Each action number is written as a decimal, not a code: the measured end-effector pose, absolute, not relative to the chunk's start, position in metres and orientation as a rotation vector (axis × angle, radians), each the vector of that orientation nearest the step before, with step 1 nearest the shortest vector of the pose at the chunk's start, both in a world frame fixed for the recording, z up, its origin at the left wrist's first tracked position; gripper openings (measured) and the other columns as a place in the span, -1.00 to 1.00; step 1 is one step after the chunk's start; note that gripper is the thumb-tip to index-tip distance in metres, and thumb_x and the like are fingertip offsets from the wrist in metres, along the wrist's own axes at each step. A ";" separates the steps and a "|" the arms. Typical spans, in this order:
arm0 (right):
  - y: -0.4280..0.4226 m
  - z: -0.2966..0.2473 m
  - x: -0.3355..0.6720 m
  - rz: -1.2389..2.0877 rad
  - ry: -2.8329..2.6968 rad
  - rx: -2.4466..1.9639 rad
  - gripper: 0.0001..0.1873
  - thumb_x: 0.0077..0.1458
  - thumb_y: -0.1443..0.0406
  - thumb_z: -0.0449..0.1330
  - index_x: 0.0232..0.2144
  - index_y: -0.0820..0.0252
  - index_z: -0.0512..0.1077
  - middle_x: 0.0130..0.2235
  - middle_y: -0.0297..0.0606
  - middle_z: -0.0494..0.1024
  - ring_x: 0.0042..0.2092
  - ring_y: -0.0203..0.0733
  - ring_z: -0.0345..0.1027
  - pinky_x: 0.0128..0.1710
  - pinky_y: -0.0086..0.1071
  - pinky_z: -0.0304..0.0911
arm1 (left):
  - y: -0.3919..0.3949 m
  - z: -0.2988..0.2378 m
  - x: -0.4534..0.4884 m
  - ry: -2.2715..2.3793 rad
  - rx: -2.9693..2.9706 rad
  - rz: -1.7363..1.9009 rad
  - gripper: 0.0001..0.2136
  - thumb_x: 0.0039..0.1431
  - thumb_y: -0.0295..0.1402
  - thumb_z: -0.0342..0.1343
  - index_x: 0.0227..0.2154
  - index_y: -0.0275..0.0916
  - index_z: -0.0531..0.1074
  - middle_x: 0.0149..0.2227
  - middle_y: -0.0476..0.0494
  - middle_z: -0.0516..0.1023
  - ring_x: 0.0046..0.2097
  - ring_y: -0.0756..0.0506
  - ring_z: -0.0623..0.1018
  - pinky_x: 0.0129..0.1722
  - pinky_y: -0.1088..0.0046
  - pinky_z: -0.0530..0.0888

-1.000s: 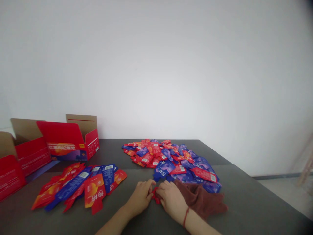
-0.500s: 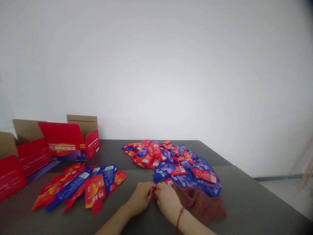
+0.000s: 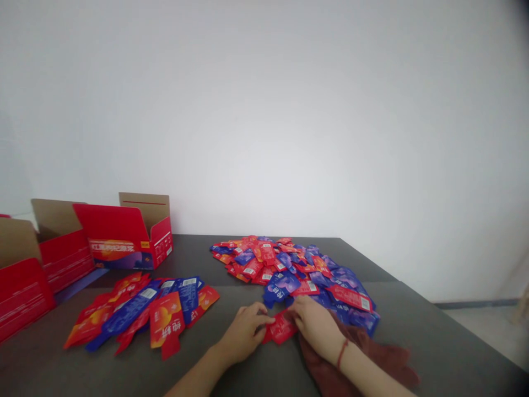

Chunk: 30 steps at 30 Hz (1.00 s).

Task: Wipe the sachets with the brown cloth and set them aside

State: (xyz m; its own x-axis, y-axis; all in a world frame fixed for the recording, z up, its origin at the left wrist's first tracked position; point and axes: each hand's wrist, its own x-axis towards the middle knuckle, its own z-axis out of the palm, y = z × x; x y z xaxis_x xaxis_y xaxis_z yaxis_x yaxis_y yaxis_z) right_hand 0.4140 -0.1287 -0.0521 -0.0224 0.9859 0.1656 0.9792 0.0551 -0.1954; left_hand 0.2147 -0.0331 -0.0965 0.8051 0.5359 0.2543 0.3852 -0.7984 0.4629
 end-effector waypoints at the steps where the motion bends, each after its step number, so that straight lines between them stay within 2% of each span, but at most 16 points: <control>1: -0.124 -0.051 0.414 -0.007 -2.042 -2.031 -0.70 0.15 0.44 -0.02 -0.27 0.17 0.51 -0.18 -0.21 0.51 -0.11 -0.17 0.33 -0.09 -0.40 0.13 | -0.033 -0.096 0.214 0.687 2.597 0.512 -0.64 0.13 -0.47 0.04 -0.03 -0.01 0.45 0.08 -0.07 0.35 0.10 -0.16 0.33 0.10 0.27 0.19; 7: -0.121 -0.071 0.389 -0.098 -2.081 -2.077 -0.75 0.17 0.41 0.01 -0.32 0.22 0.51 -0.17 -0.12 0.47 -0.09 -0.06 0.28 -0.12 -0.29 0.13 | -0.031 -0.102 0.216 0.727 2.571 0.541 -0.53 0.10 -0.51 0.04 0.10 -0.11 0.28 0.10 -0.12 0.35 0.13 -0.14 0.31 0.11 0.29 0.20; 15: -0.115 -0.072 0.373 -0.014 -2.138 -2.097 -0.76 0.16 0.41 0.04 -0.32 0.18 0.51 -0.20 -0.21 0.50 -0.13 -0.15 0.33 -0.20 -0.37 0.15 | -0.042 -0.101 0.223 0.719 2.629 0.557 -0.68 0.09 -0.46 0.10 -0.07 -0.10 0.41 0.03 -0.10 0.39 0.07 -0.18 0.34 0.08 0.26 0.21; 23: -0.104 -0.072 0.412 -0.101 -1.946 -2.263 -0.69 0.15 0.47 -0.03 -0.27 0.33 0.53 -0.14 0.03 0.50 -0.07 -0.01 0.35 -0.11 -0.28 0.18 | -0.039 -0.095 0.222 0.726 2.638 0.479 -0.67 0.19 -0.45 0.01 0.00 -0.09 0.40 0.06 -0.11 0.39 0.08 -0.17 0.32 0.09 0.26 0.20; 30: -0.116 -0.079 0.393 -0.073 -2.014 -2.202 -0.73 0.13 0.44 0.02 -0.29 0.22 0.52 -0.16 -0.12 0.51 -0.10 -0.10 0.37 -0.13 -0.35 0.20 | -0.035 -0.096 0.221 0.705 2.687 0.470 -0.63 0.19 -0.53 -0.07 0.01 -0.08 0.39 0.06 -0.09 0.40 0.08 -0.16 0.33 0.08 0.27 0.22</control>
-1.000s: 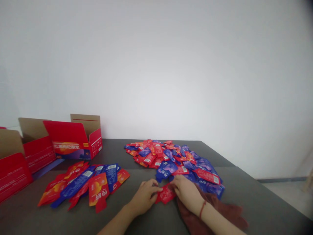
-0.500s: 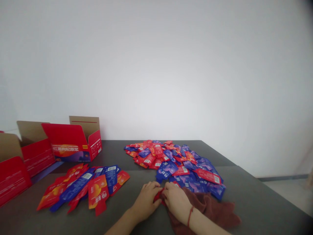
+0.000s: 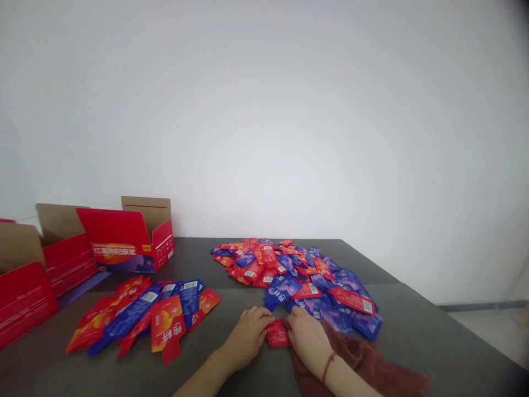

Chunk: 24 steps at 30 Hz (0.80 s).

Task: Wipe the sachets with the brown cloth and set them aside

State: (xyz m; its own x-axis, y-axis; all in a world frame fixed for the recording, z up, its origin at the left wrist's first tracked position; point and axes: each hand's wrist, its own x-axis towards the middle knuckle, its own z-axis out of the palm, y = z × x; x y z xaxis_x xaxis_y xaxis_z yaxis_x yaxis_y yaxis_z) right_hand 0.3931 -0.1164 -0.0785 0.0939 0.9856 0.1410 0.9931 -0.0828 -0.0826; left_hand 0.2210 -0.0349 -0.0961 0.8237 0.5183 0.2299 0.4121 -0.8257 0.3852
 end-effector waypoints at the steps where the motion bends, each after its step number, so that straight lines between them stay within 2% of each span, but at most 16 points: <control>1: -0.116 -0.078 0.397 -0.063 -2.008 -2.201 -0.73 0.14 0.44 0.02 -0.30 0.21 0.53 -0.17 -0.13 0.52 -0.11 -0.11 0.38 -0.13 -0.36 0.20 | -0.035 -0.096 0.221 0.701 2.694 0.467 -0.63 0.19 -0.52 -0.07 0.01 -0.08 0.39 0.06 -0.09 0.40 0.08 -0.16 0.33 0.07 0.27 0.22; 5: -0.118 -0.079 0.423 -0.045 -1.913 -2.254 -0.70 0.20 0.39 -0.02 -0.33 0.23 0.53 -0.21 -0.09 0.53 -0.17 -0.12 0.41 -0.16 -0.36 0.22 | -0.035 -0.094 0.219 0.710 2.712 0.460 -0.63 0.21 -0.51 -0.07 0.03 -0.08 0.38 0.06 -0.09 0.41 0.08 -0.17 0.33 0.07 0.26 0.23; 9: -0.133 -0.085 0.440 -0.051 -1.867 -2.234 -0.67 0.23 0.39 -0.05 -0.31 0.21 0.52 -0.17 -0.11 0.53 -0.12 -0.11 0.40 -0.08 -0.33 0.20 | -0.035 -0.093 0.216 0.701 2.712 0.494 -0.60 0.20 -0.55 -0.08 0.02 -0.07 0.40 0.05 -0.09 0.42 0.07 -0.15 0.35 0.06 0.26 0.25; 11: -0.139 -0.087 0.441 -0.026 -1.847 -2.173 -0.68 0.22 0.40 -0.05 -0.31 0.17 0.51 -0.18 -0.15 0.54 -0.11 -0.12 0.40 -0.06 -0.34 0.20 | -0.039 -0.090 0.216 0.727 2.706 0.526 -0.63 0.18 -0.55 -0.08 -0.03 -0.10 0.44 0.03 -0.11 0.43 0.06 -0.16 0.36 0.06 0.26 0.26; 15: -0.139 -0.092 0.443 0.019 -1.807 -2.091 -0.69 0.19 0.42 -0.06 -0.35 0.16 0.49 -0.21 -0.18 0.54 -0.14 -0.14 0.41 -0.10 -0.36 0.22 | -0.057 -0.083 0.230 0.799 2.709 0.591 -0.80 0.20 -0.46 -0.02 -0.20 -0.17 0.48 0.04 -0.17 0.43 0.08 -0.21 0.36 0.11 0.19 0.23; 17: -0.136 -0.094 0.445 0.019 -1.810 -2.042 -0.68 0.19 0.42 -0.07 -0.34 0.17 0.49 -0.22 -0.18 0.54 -0.14 -0.13 0.41 -0.09 -0.35 0.22 | -0.068 -0.082 0.244 0.735 2.722 0.588 -0.80 0.20 -0.39 0.04 -0.13 -0.17 0.45 0.07 -0.17 0.42 0.09 -0.22 0.36 0.13 0.18 0.22; 21: -0.134 -0.100 0.452 0.070 -1.821 -1.949 -0.68 0.18 0.41 -0.07 -0.26 0.19 0.49 -0.20 -0.17 0.54 -0.12 -0.12 0.40 -0.05 -0.32 0.21 | -0.081 -0.087 0.272 0.539 2.760 0.486 -0.58 0.19 -0.38 0.08 0.12 -0.14 0.27 0.17 -0.15 0.35 0.17 -0.20 0.32 0.18 0.20 0.21; 24: -0.135 -0.103 0.455 0.110 -1.814 -1.918 -0.67 0.20 0.40 -0.07 -0.23 0.21 0.50 -0.18 -0.15 0.55 -0.10 -0.10 0.40 -0.03 -0.31 0.20 | -0.077 -0.094 0.275 0.508 2.804 0.460 -0.59 0.22 -0.42 0.03 0.13 -0.09 0.27 0.22 -0.10 0.30 0.22 -0.17 0.28 0.20 0.19 0.21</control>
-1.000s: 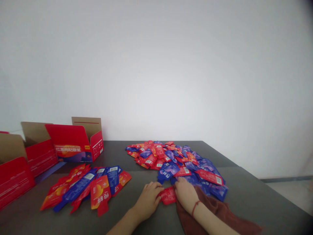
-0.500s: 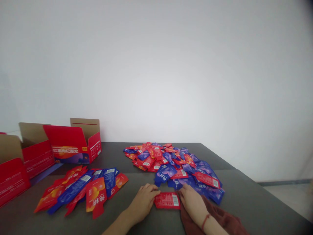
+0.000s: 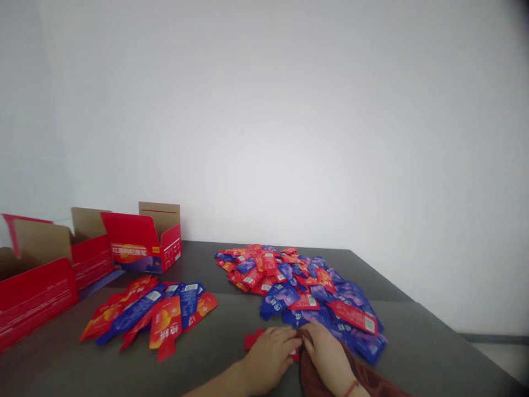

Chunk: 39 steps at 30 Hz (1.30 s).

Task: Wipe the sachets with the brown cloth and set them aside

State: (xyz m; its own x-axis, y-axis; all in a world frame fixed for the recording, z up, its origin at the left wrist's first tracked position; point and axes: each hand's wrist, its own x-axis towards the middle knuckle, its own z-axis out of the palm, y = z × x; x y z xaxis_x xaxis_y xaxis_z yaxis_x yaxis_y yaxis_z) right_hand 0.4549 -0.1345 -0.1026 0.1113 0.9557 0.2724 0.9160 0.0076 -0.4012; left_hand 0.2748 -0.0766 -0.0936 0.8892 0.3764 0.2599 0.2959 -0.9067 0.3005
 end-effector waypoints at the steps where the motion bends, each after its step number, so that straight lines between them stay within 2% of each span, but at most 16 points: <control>1: -0.135 -0.103 0.455 0.116 -1.810 -1.911 -0.67 0.20 0.40 -0.07 -0.22 0.22 0.50 -0.17 -0.14 0.55 -0.10 -0.10 0.39 -0.02 -0.30 0.20 | -0.073 -0.095 0.270 0.534 2.817 0.460 -0.61 0.22 -0.44 0.02 0.11 -0.08 0.30 0.21 -0.08 0.31 0.22 -0.16 0.28 0.20 0.18 0.22; 5: -0.136 -0.101 0.454 0.122 -1.797 -1.901 -0.68 0.21 0.38 -0.05 -0.21 0.20 0.51 -0.15 -0.13 0.55 -0.06 -0.07 0.39 0.00 -0.29 0.18 | -0.050 -0.101 0.230 0.800 2.841 0.511 -0.63 0.19 -0.51 -0.01 0.02 -0.07 0.40 0.18 -0.08 0.36 0.19 -0.16 0.34 0.19 0.17 0.27; 10: -0.139 -0.095 0.449 0.136 -1.765 -1.910 -0.71 0.20 0.39 -0.02 -0.25 0.19 0.52 -0.18 -0.15 0.56 -0.09 -0.08 0.40 -0.03 -0.31 0.18 | -0.010 -0.109 0.169 1.136 2.860 0.544 -0.67 0.25 -0.44 -0.10 0.01 -0.11 0.42 0.15 -0.14 0.40 0.16 -0.16 0.38 0.15 0.18 0.32; 16: -0.140 -0.091 0.447 0.156 -1.764 -1.933 -0.74 0.18 0.41 0.01 -0.31 0.19 0.51 -0.22 -0.18 0.55 -0.14 -0.10 0.40 -0.09 -0.34 0.19 | 0.025 -0.107 0.129 1.544 2.879 0.411 -0.62 0.23 -0.48 -0.16 0.03 -0.21 0.42 0.13 -0.27 0.40 0.17 -0.21 0.37 0.20 0.05 0.21; 20: -0.140 -0.092 0.448 0.141 -1.770 -1.934 -0.74 0.17 0.42 0.01 -0.31 0.19 0.50 -0.22 -0.18 0.55 -0.14 -0.10 0.40 -0.09 -0.34 0.18 | 0.031 -0.102 0.126 1.666 2.878 0.326 -0.58 0.24 -0.54 -0.23 0.05 -0.24 0.41 0.16 -0.30 0.36 0.19 -0.19 0.35 0.19 0.11 0.21; 25: -0.140 -0.091 0.449 0.164 -1.762 -1.922 -0.73 0.17 0.43 0.00 -0.29 0.20 0.51 -0.22 -0.18 0.55 -0.13 -0.12 0.40 -0.08 -0.35 0.18 | 0.040 -0.095 0.125 1.842 2.899 0.246 -0.58 0.22 -0.57 -0.22 0.05 -0.27 0.40 0.18 -0.31 0.33 0.21 -0.20 0.31 0.18 0.17 0.21; 34: -0.139 -0.094 0.449 0.165 -1.751 -1.923 -0.74 0.17 0.40 0.01 -0.31 0.17 0.50 -0.21 -0.20 0.54 -0.13 -0.12 0.39 -0.09 -0.36 0.16 | 0.057 -0.091 0.107 1.907 2.868 0.315 -0.58 0.20 -0.57 -0.21 0.04 -0.36 0.39 0.15 -0.39 0.35 0.17 -0.26 0.35 0.12 0.13 0.27; 39: -0.138 -0.094 0.447 0.154 -1.753 -1.947 -0.73 0.17 0.39 -0.01 -0.31 0.17 0.50 -0.22 -0.19 0.53 -0.13 -0.11 0.38 -0.09 -0.35 0.15 | 0.032 -0.094 0.155 1.622 2.940 0.448 -0.65 0.27 -0.41 -0.15 0.05 -0.32 0.36 0.12 -0.30 0.40 0.15 -0.19 0.38 0.17 0.25 0.25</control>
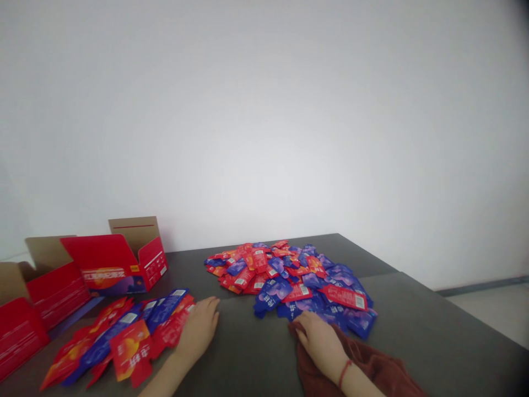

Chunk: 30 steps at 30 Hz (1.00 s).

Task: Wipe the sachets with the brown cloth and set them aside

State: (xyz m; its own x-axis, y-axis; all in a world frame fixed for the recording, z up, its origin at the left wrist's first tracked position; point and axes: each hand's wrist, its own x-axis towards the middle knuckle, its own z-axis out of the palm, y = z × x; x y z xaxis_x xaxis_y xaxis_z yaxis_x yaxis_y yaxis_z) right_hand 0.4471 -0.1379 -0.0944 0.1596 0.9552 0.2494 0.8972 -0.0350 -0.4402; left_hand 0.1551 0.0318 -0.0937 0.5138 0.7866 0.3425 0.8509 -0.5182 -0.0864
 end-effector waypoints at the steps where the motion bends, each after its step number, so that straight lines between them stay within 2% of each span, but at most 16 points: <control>1: -0.138 -0.095 0.447 0.153 -1.752 -1.941 -0.73 0.18 0.38 -0.01 -0.31 0.17 0.50 -0.22 -0.19 0.53 -0.13 -0.12 0.38 -0.08 -0.35 0.15 | 0.022 -0.095 0.172 -1.348 -2.585 -0.424 -0.65 0.28 -0.37 -0.13 0.05 -0.32 0.36 0.10 -0.30 0.41 0.14 -0.19 0.39 0.15 0.25 0.27; 4: -0.137 -0.096 0.449 0.163 -1.749 -1.913 -0.73 0.18 0.37 -0.01 -0.30 0.16 0.50 -0.23 -0.20 0.53 -0.13 -0.13 0.38 -0.08 -0.37 0.15 | -0.004 -0.095 0.227 -1.221 -2.743 -0.477 -0.62 0.26 -0.29 -0.06 0.10 -0.28 0.29 0.14 -0.28 0.38 0.16 -0.22 0.36 0.14 0.21 0.29; 7: -0.138 -0.098 0.451 0.166 -1.752 -1.890 -0.74 0.17 0.38 -0.02 -0.31 0.15 0.48 -0.24 -0.20 0.53 -0.13 -0.14 0.38 -0.08 -0.37 0.16 | -0.015 -0.090 0.267 -1.116 -2.811 -0.470 -0.60 0.21 -0.35 0.01 0.11 -0.29 0.26 0.13 -0.30 0.37 0.15 -0.26 0.35 0.11 0.15 0.30; 11: -0.139 -0.100 0.452 0.162 -1.736 -1.842 -0.81 0.11 0.38 0.03 -0.33 0.13 0.45 -0.25 -0.23 0.52 -0.16 -0.12 0.38 -0.11 -0.34 0.17 | -0.009 -0.080 0.280 -1.037 -2.856 -0.426 -0.74 0.21 -0.50 -0.05 -0.08 -0.31 0.41 -0.05 -0.30 0.51 0.01 -0.25 0.45 0.01 0.17 0.36; 15: -0.141 -0.096 0.454 0.179 -1.680 -1.757 -0.84 0.07 0.41 0.03 -0.39 0.12 0.39 -0.33 -0.28 0.50 -0.25 -0.14 0.37 -0.20 -0.35 0.20 | -0.011 -0.075 0.261 -0.954 -2.908 -0.361 -0.75 0.21 -0.57 -0.09 -0.18 -0.29 0.47 -0.18 -0.25 0.57 -0.11 -0.23 0.52 -0.09 0.20 0.41; 17: -0.143 -0.089 0.457 0.135 -1.618 -1.677 -0.83 0.12 0.39 -0.01 -0.38 0.12 0.37 -0.32 -0.26 0.48 -0.24 -0.14 0.36 -0.20 -0.34 0.21 | -0.022 -0.078 0.247 -0.904 -2.942 -0.334 -0.73 0.23 -0.56 -0.07 -0.13 -0.23 0.46 -0.14 -0.19 0.57 -0.10 -0.21 0.53 -0.07 0.23 0.42; 21: -0.146 -0.075 0.458 -0.022 -1.563 -1.550 -0.80 0.20 0.34 -0.05 -0.26 0.13 0.37 -0.18 -0.18 0.45 -0.11 -0.10 0.31 -0.06 -0.28 0.18 | -0.051 -0.088 0.227 -0.716 -3.107 -0.352 -0.67 0.26 -0.56 -0.11 -0.05 -0.12 0.45 -0.01 -0.08 0.54 0.01 -0.13 0.50 0.04 0.29 0.37; 24: -0.147 -0.076 0.451 -0.049 -1.691 -1.660 -0.81 0.16 0.37 0.01 -0.24 0.16 0.41 -0.17 -0.16 0.45 -0.08 -0.07 0.29 -0.04 -0.24 0.16 | -0.061 -0.091 0.222 -0.704 -3.235 -0.494 -0.64 0.18 -0.58 -0.09 -0.08 -0.13 0.47 0.00 -0.07 0.53 0.04 -0.10 0.48 0.09 0.33 0.34; 27: -0.146 -0.084 0.441 -0.030 -1.856 -1.831 -0.83 0.12 0.38 0.08 -0.27 0.15 0.45 -0.19 -0.20 0.46 -0.11 -0.07 0.28 -0.08 -0.26 0.15 | -0.056 -0.090 0.217 -0.920 -3.256 -0.761 -0.69 0.16 -0.52 -0.08 -0.13 -0.14 0.47 -0.04 -0.08 0.53 0.01 -0.09 0.48 0.07 0.37 0.37; 30: -0.147 -0.086 0.435 -0.052 -1.917 -1.906 -0.80 0.16 0.37 0.07 -0.24 0.12 0.48 -0.19 -0.23 0.46 -0.11 -0.11 0.27 -0.09 -0.30 0.12 | -0.043 -0.094 0.211 -1.165 -3.145 -0.926 -0.81 0.21 -0.35 -0.04 -0.21 -0.17 0.45 -0.11 -0.15 0.52 -0.02 -0.16 0.47 0.03 0.28 0.39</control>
State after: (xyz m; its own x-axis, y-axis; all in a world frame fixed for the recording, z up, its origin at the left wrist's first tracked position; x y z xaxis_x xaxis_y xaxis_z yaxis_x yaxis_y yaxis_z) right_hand 0.4347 -0.1472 -0.0860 0.0416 0.9443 0.3264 0.9606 0.0521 -0.2730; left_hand 0.2106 -0.0430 -0.0939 0.6444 0.6764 0.3568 0.4999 -0.7257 0.4727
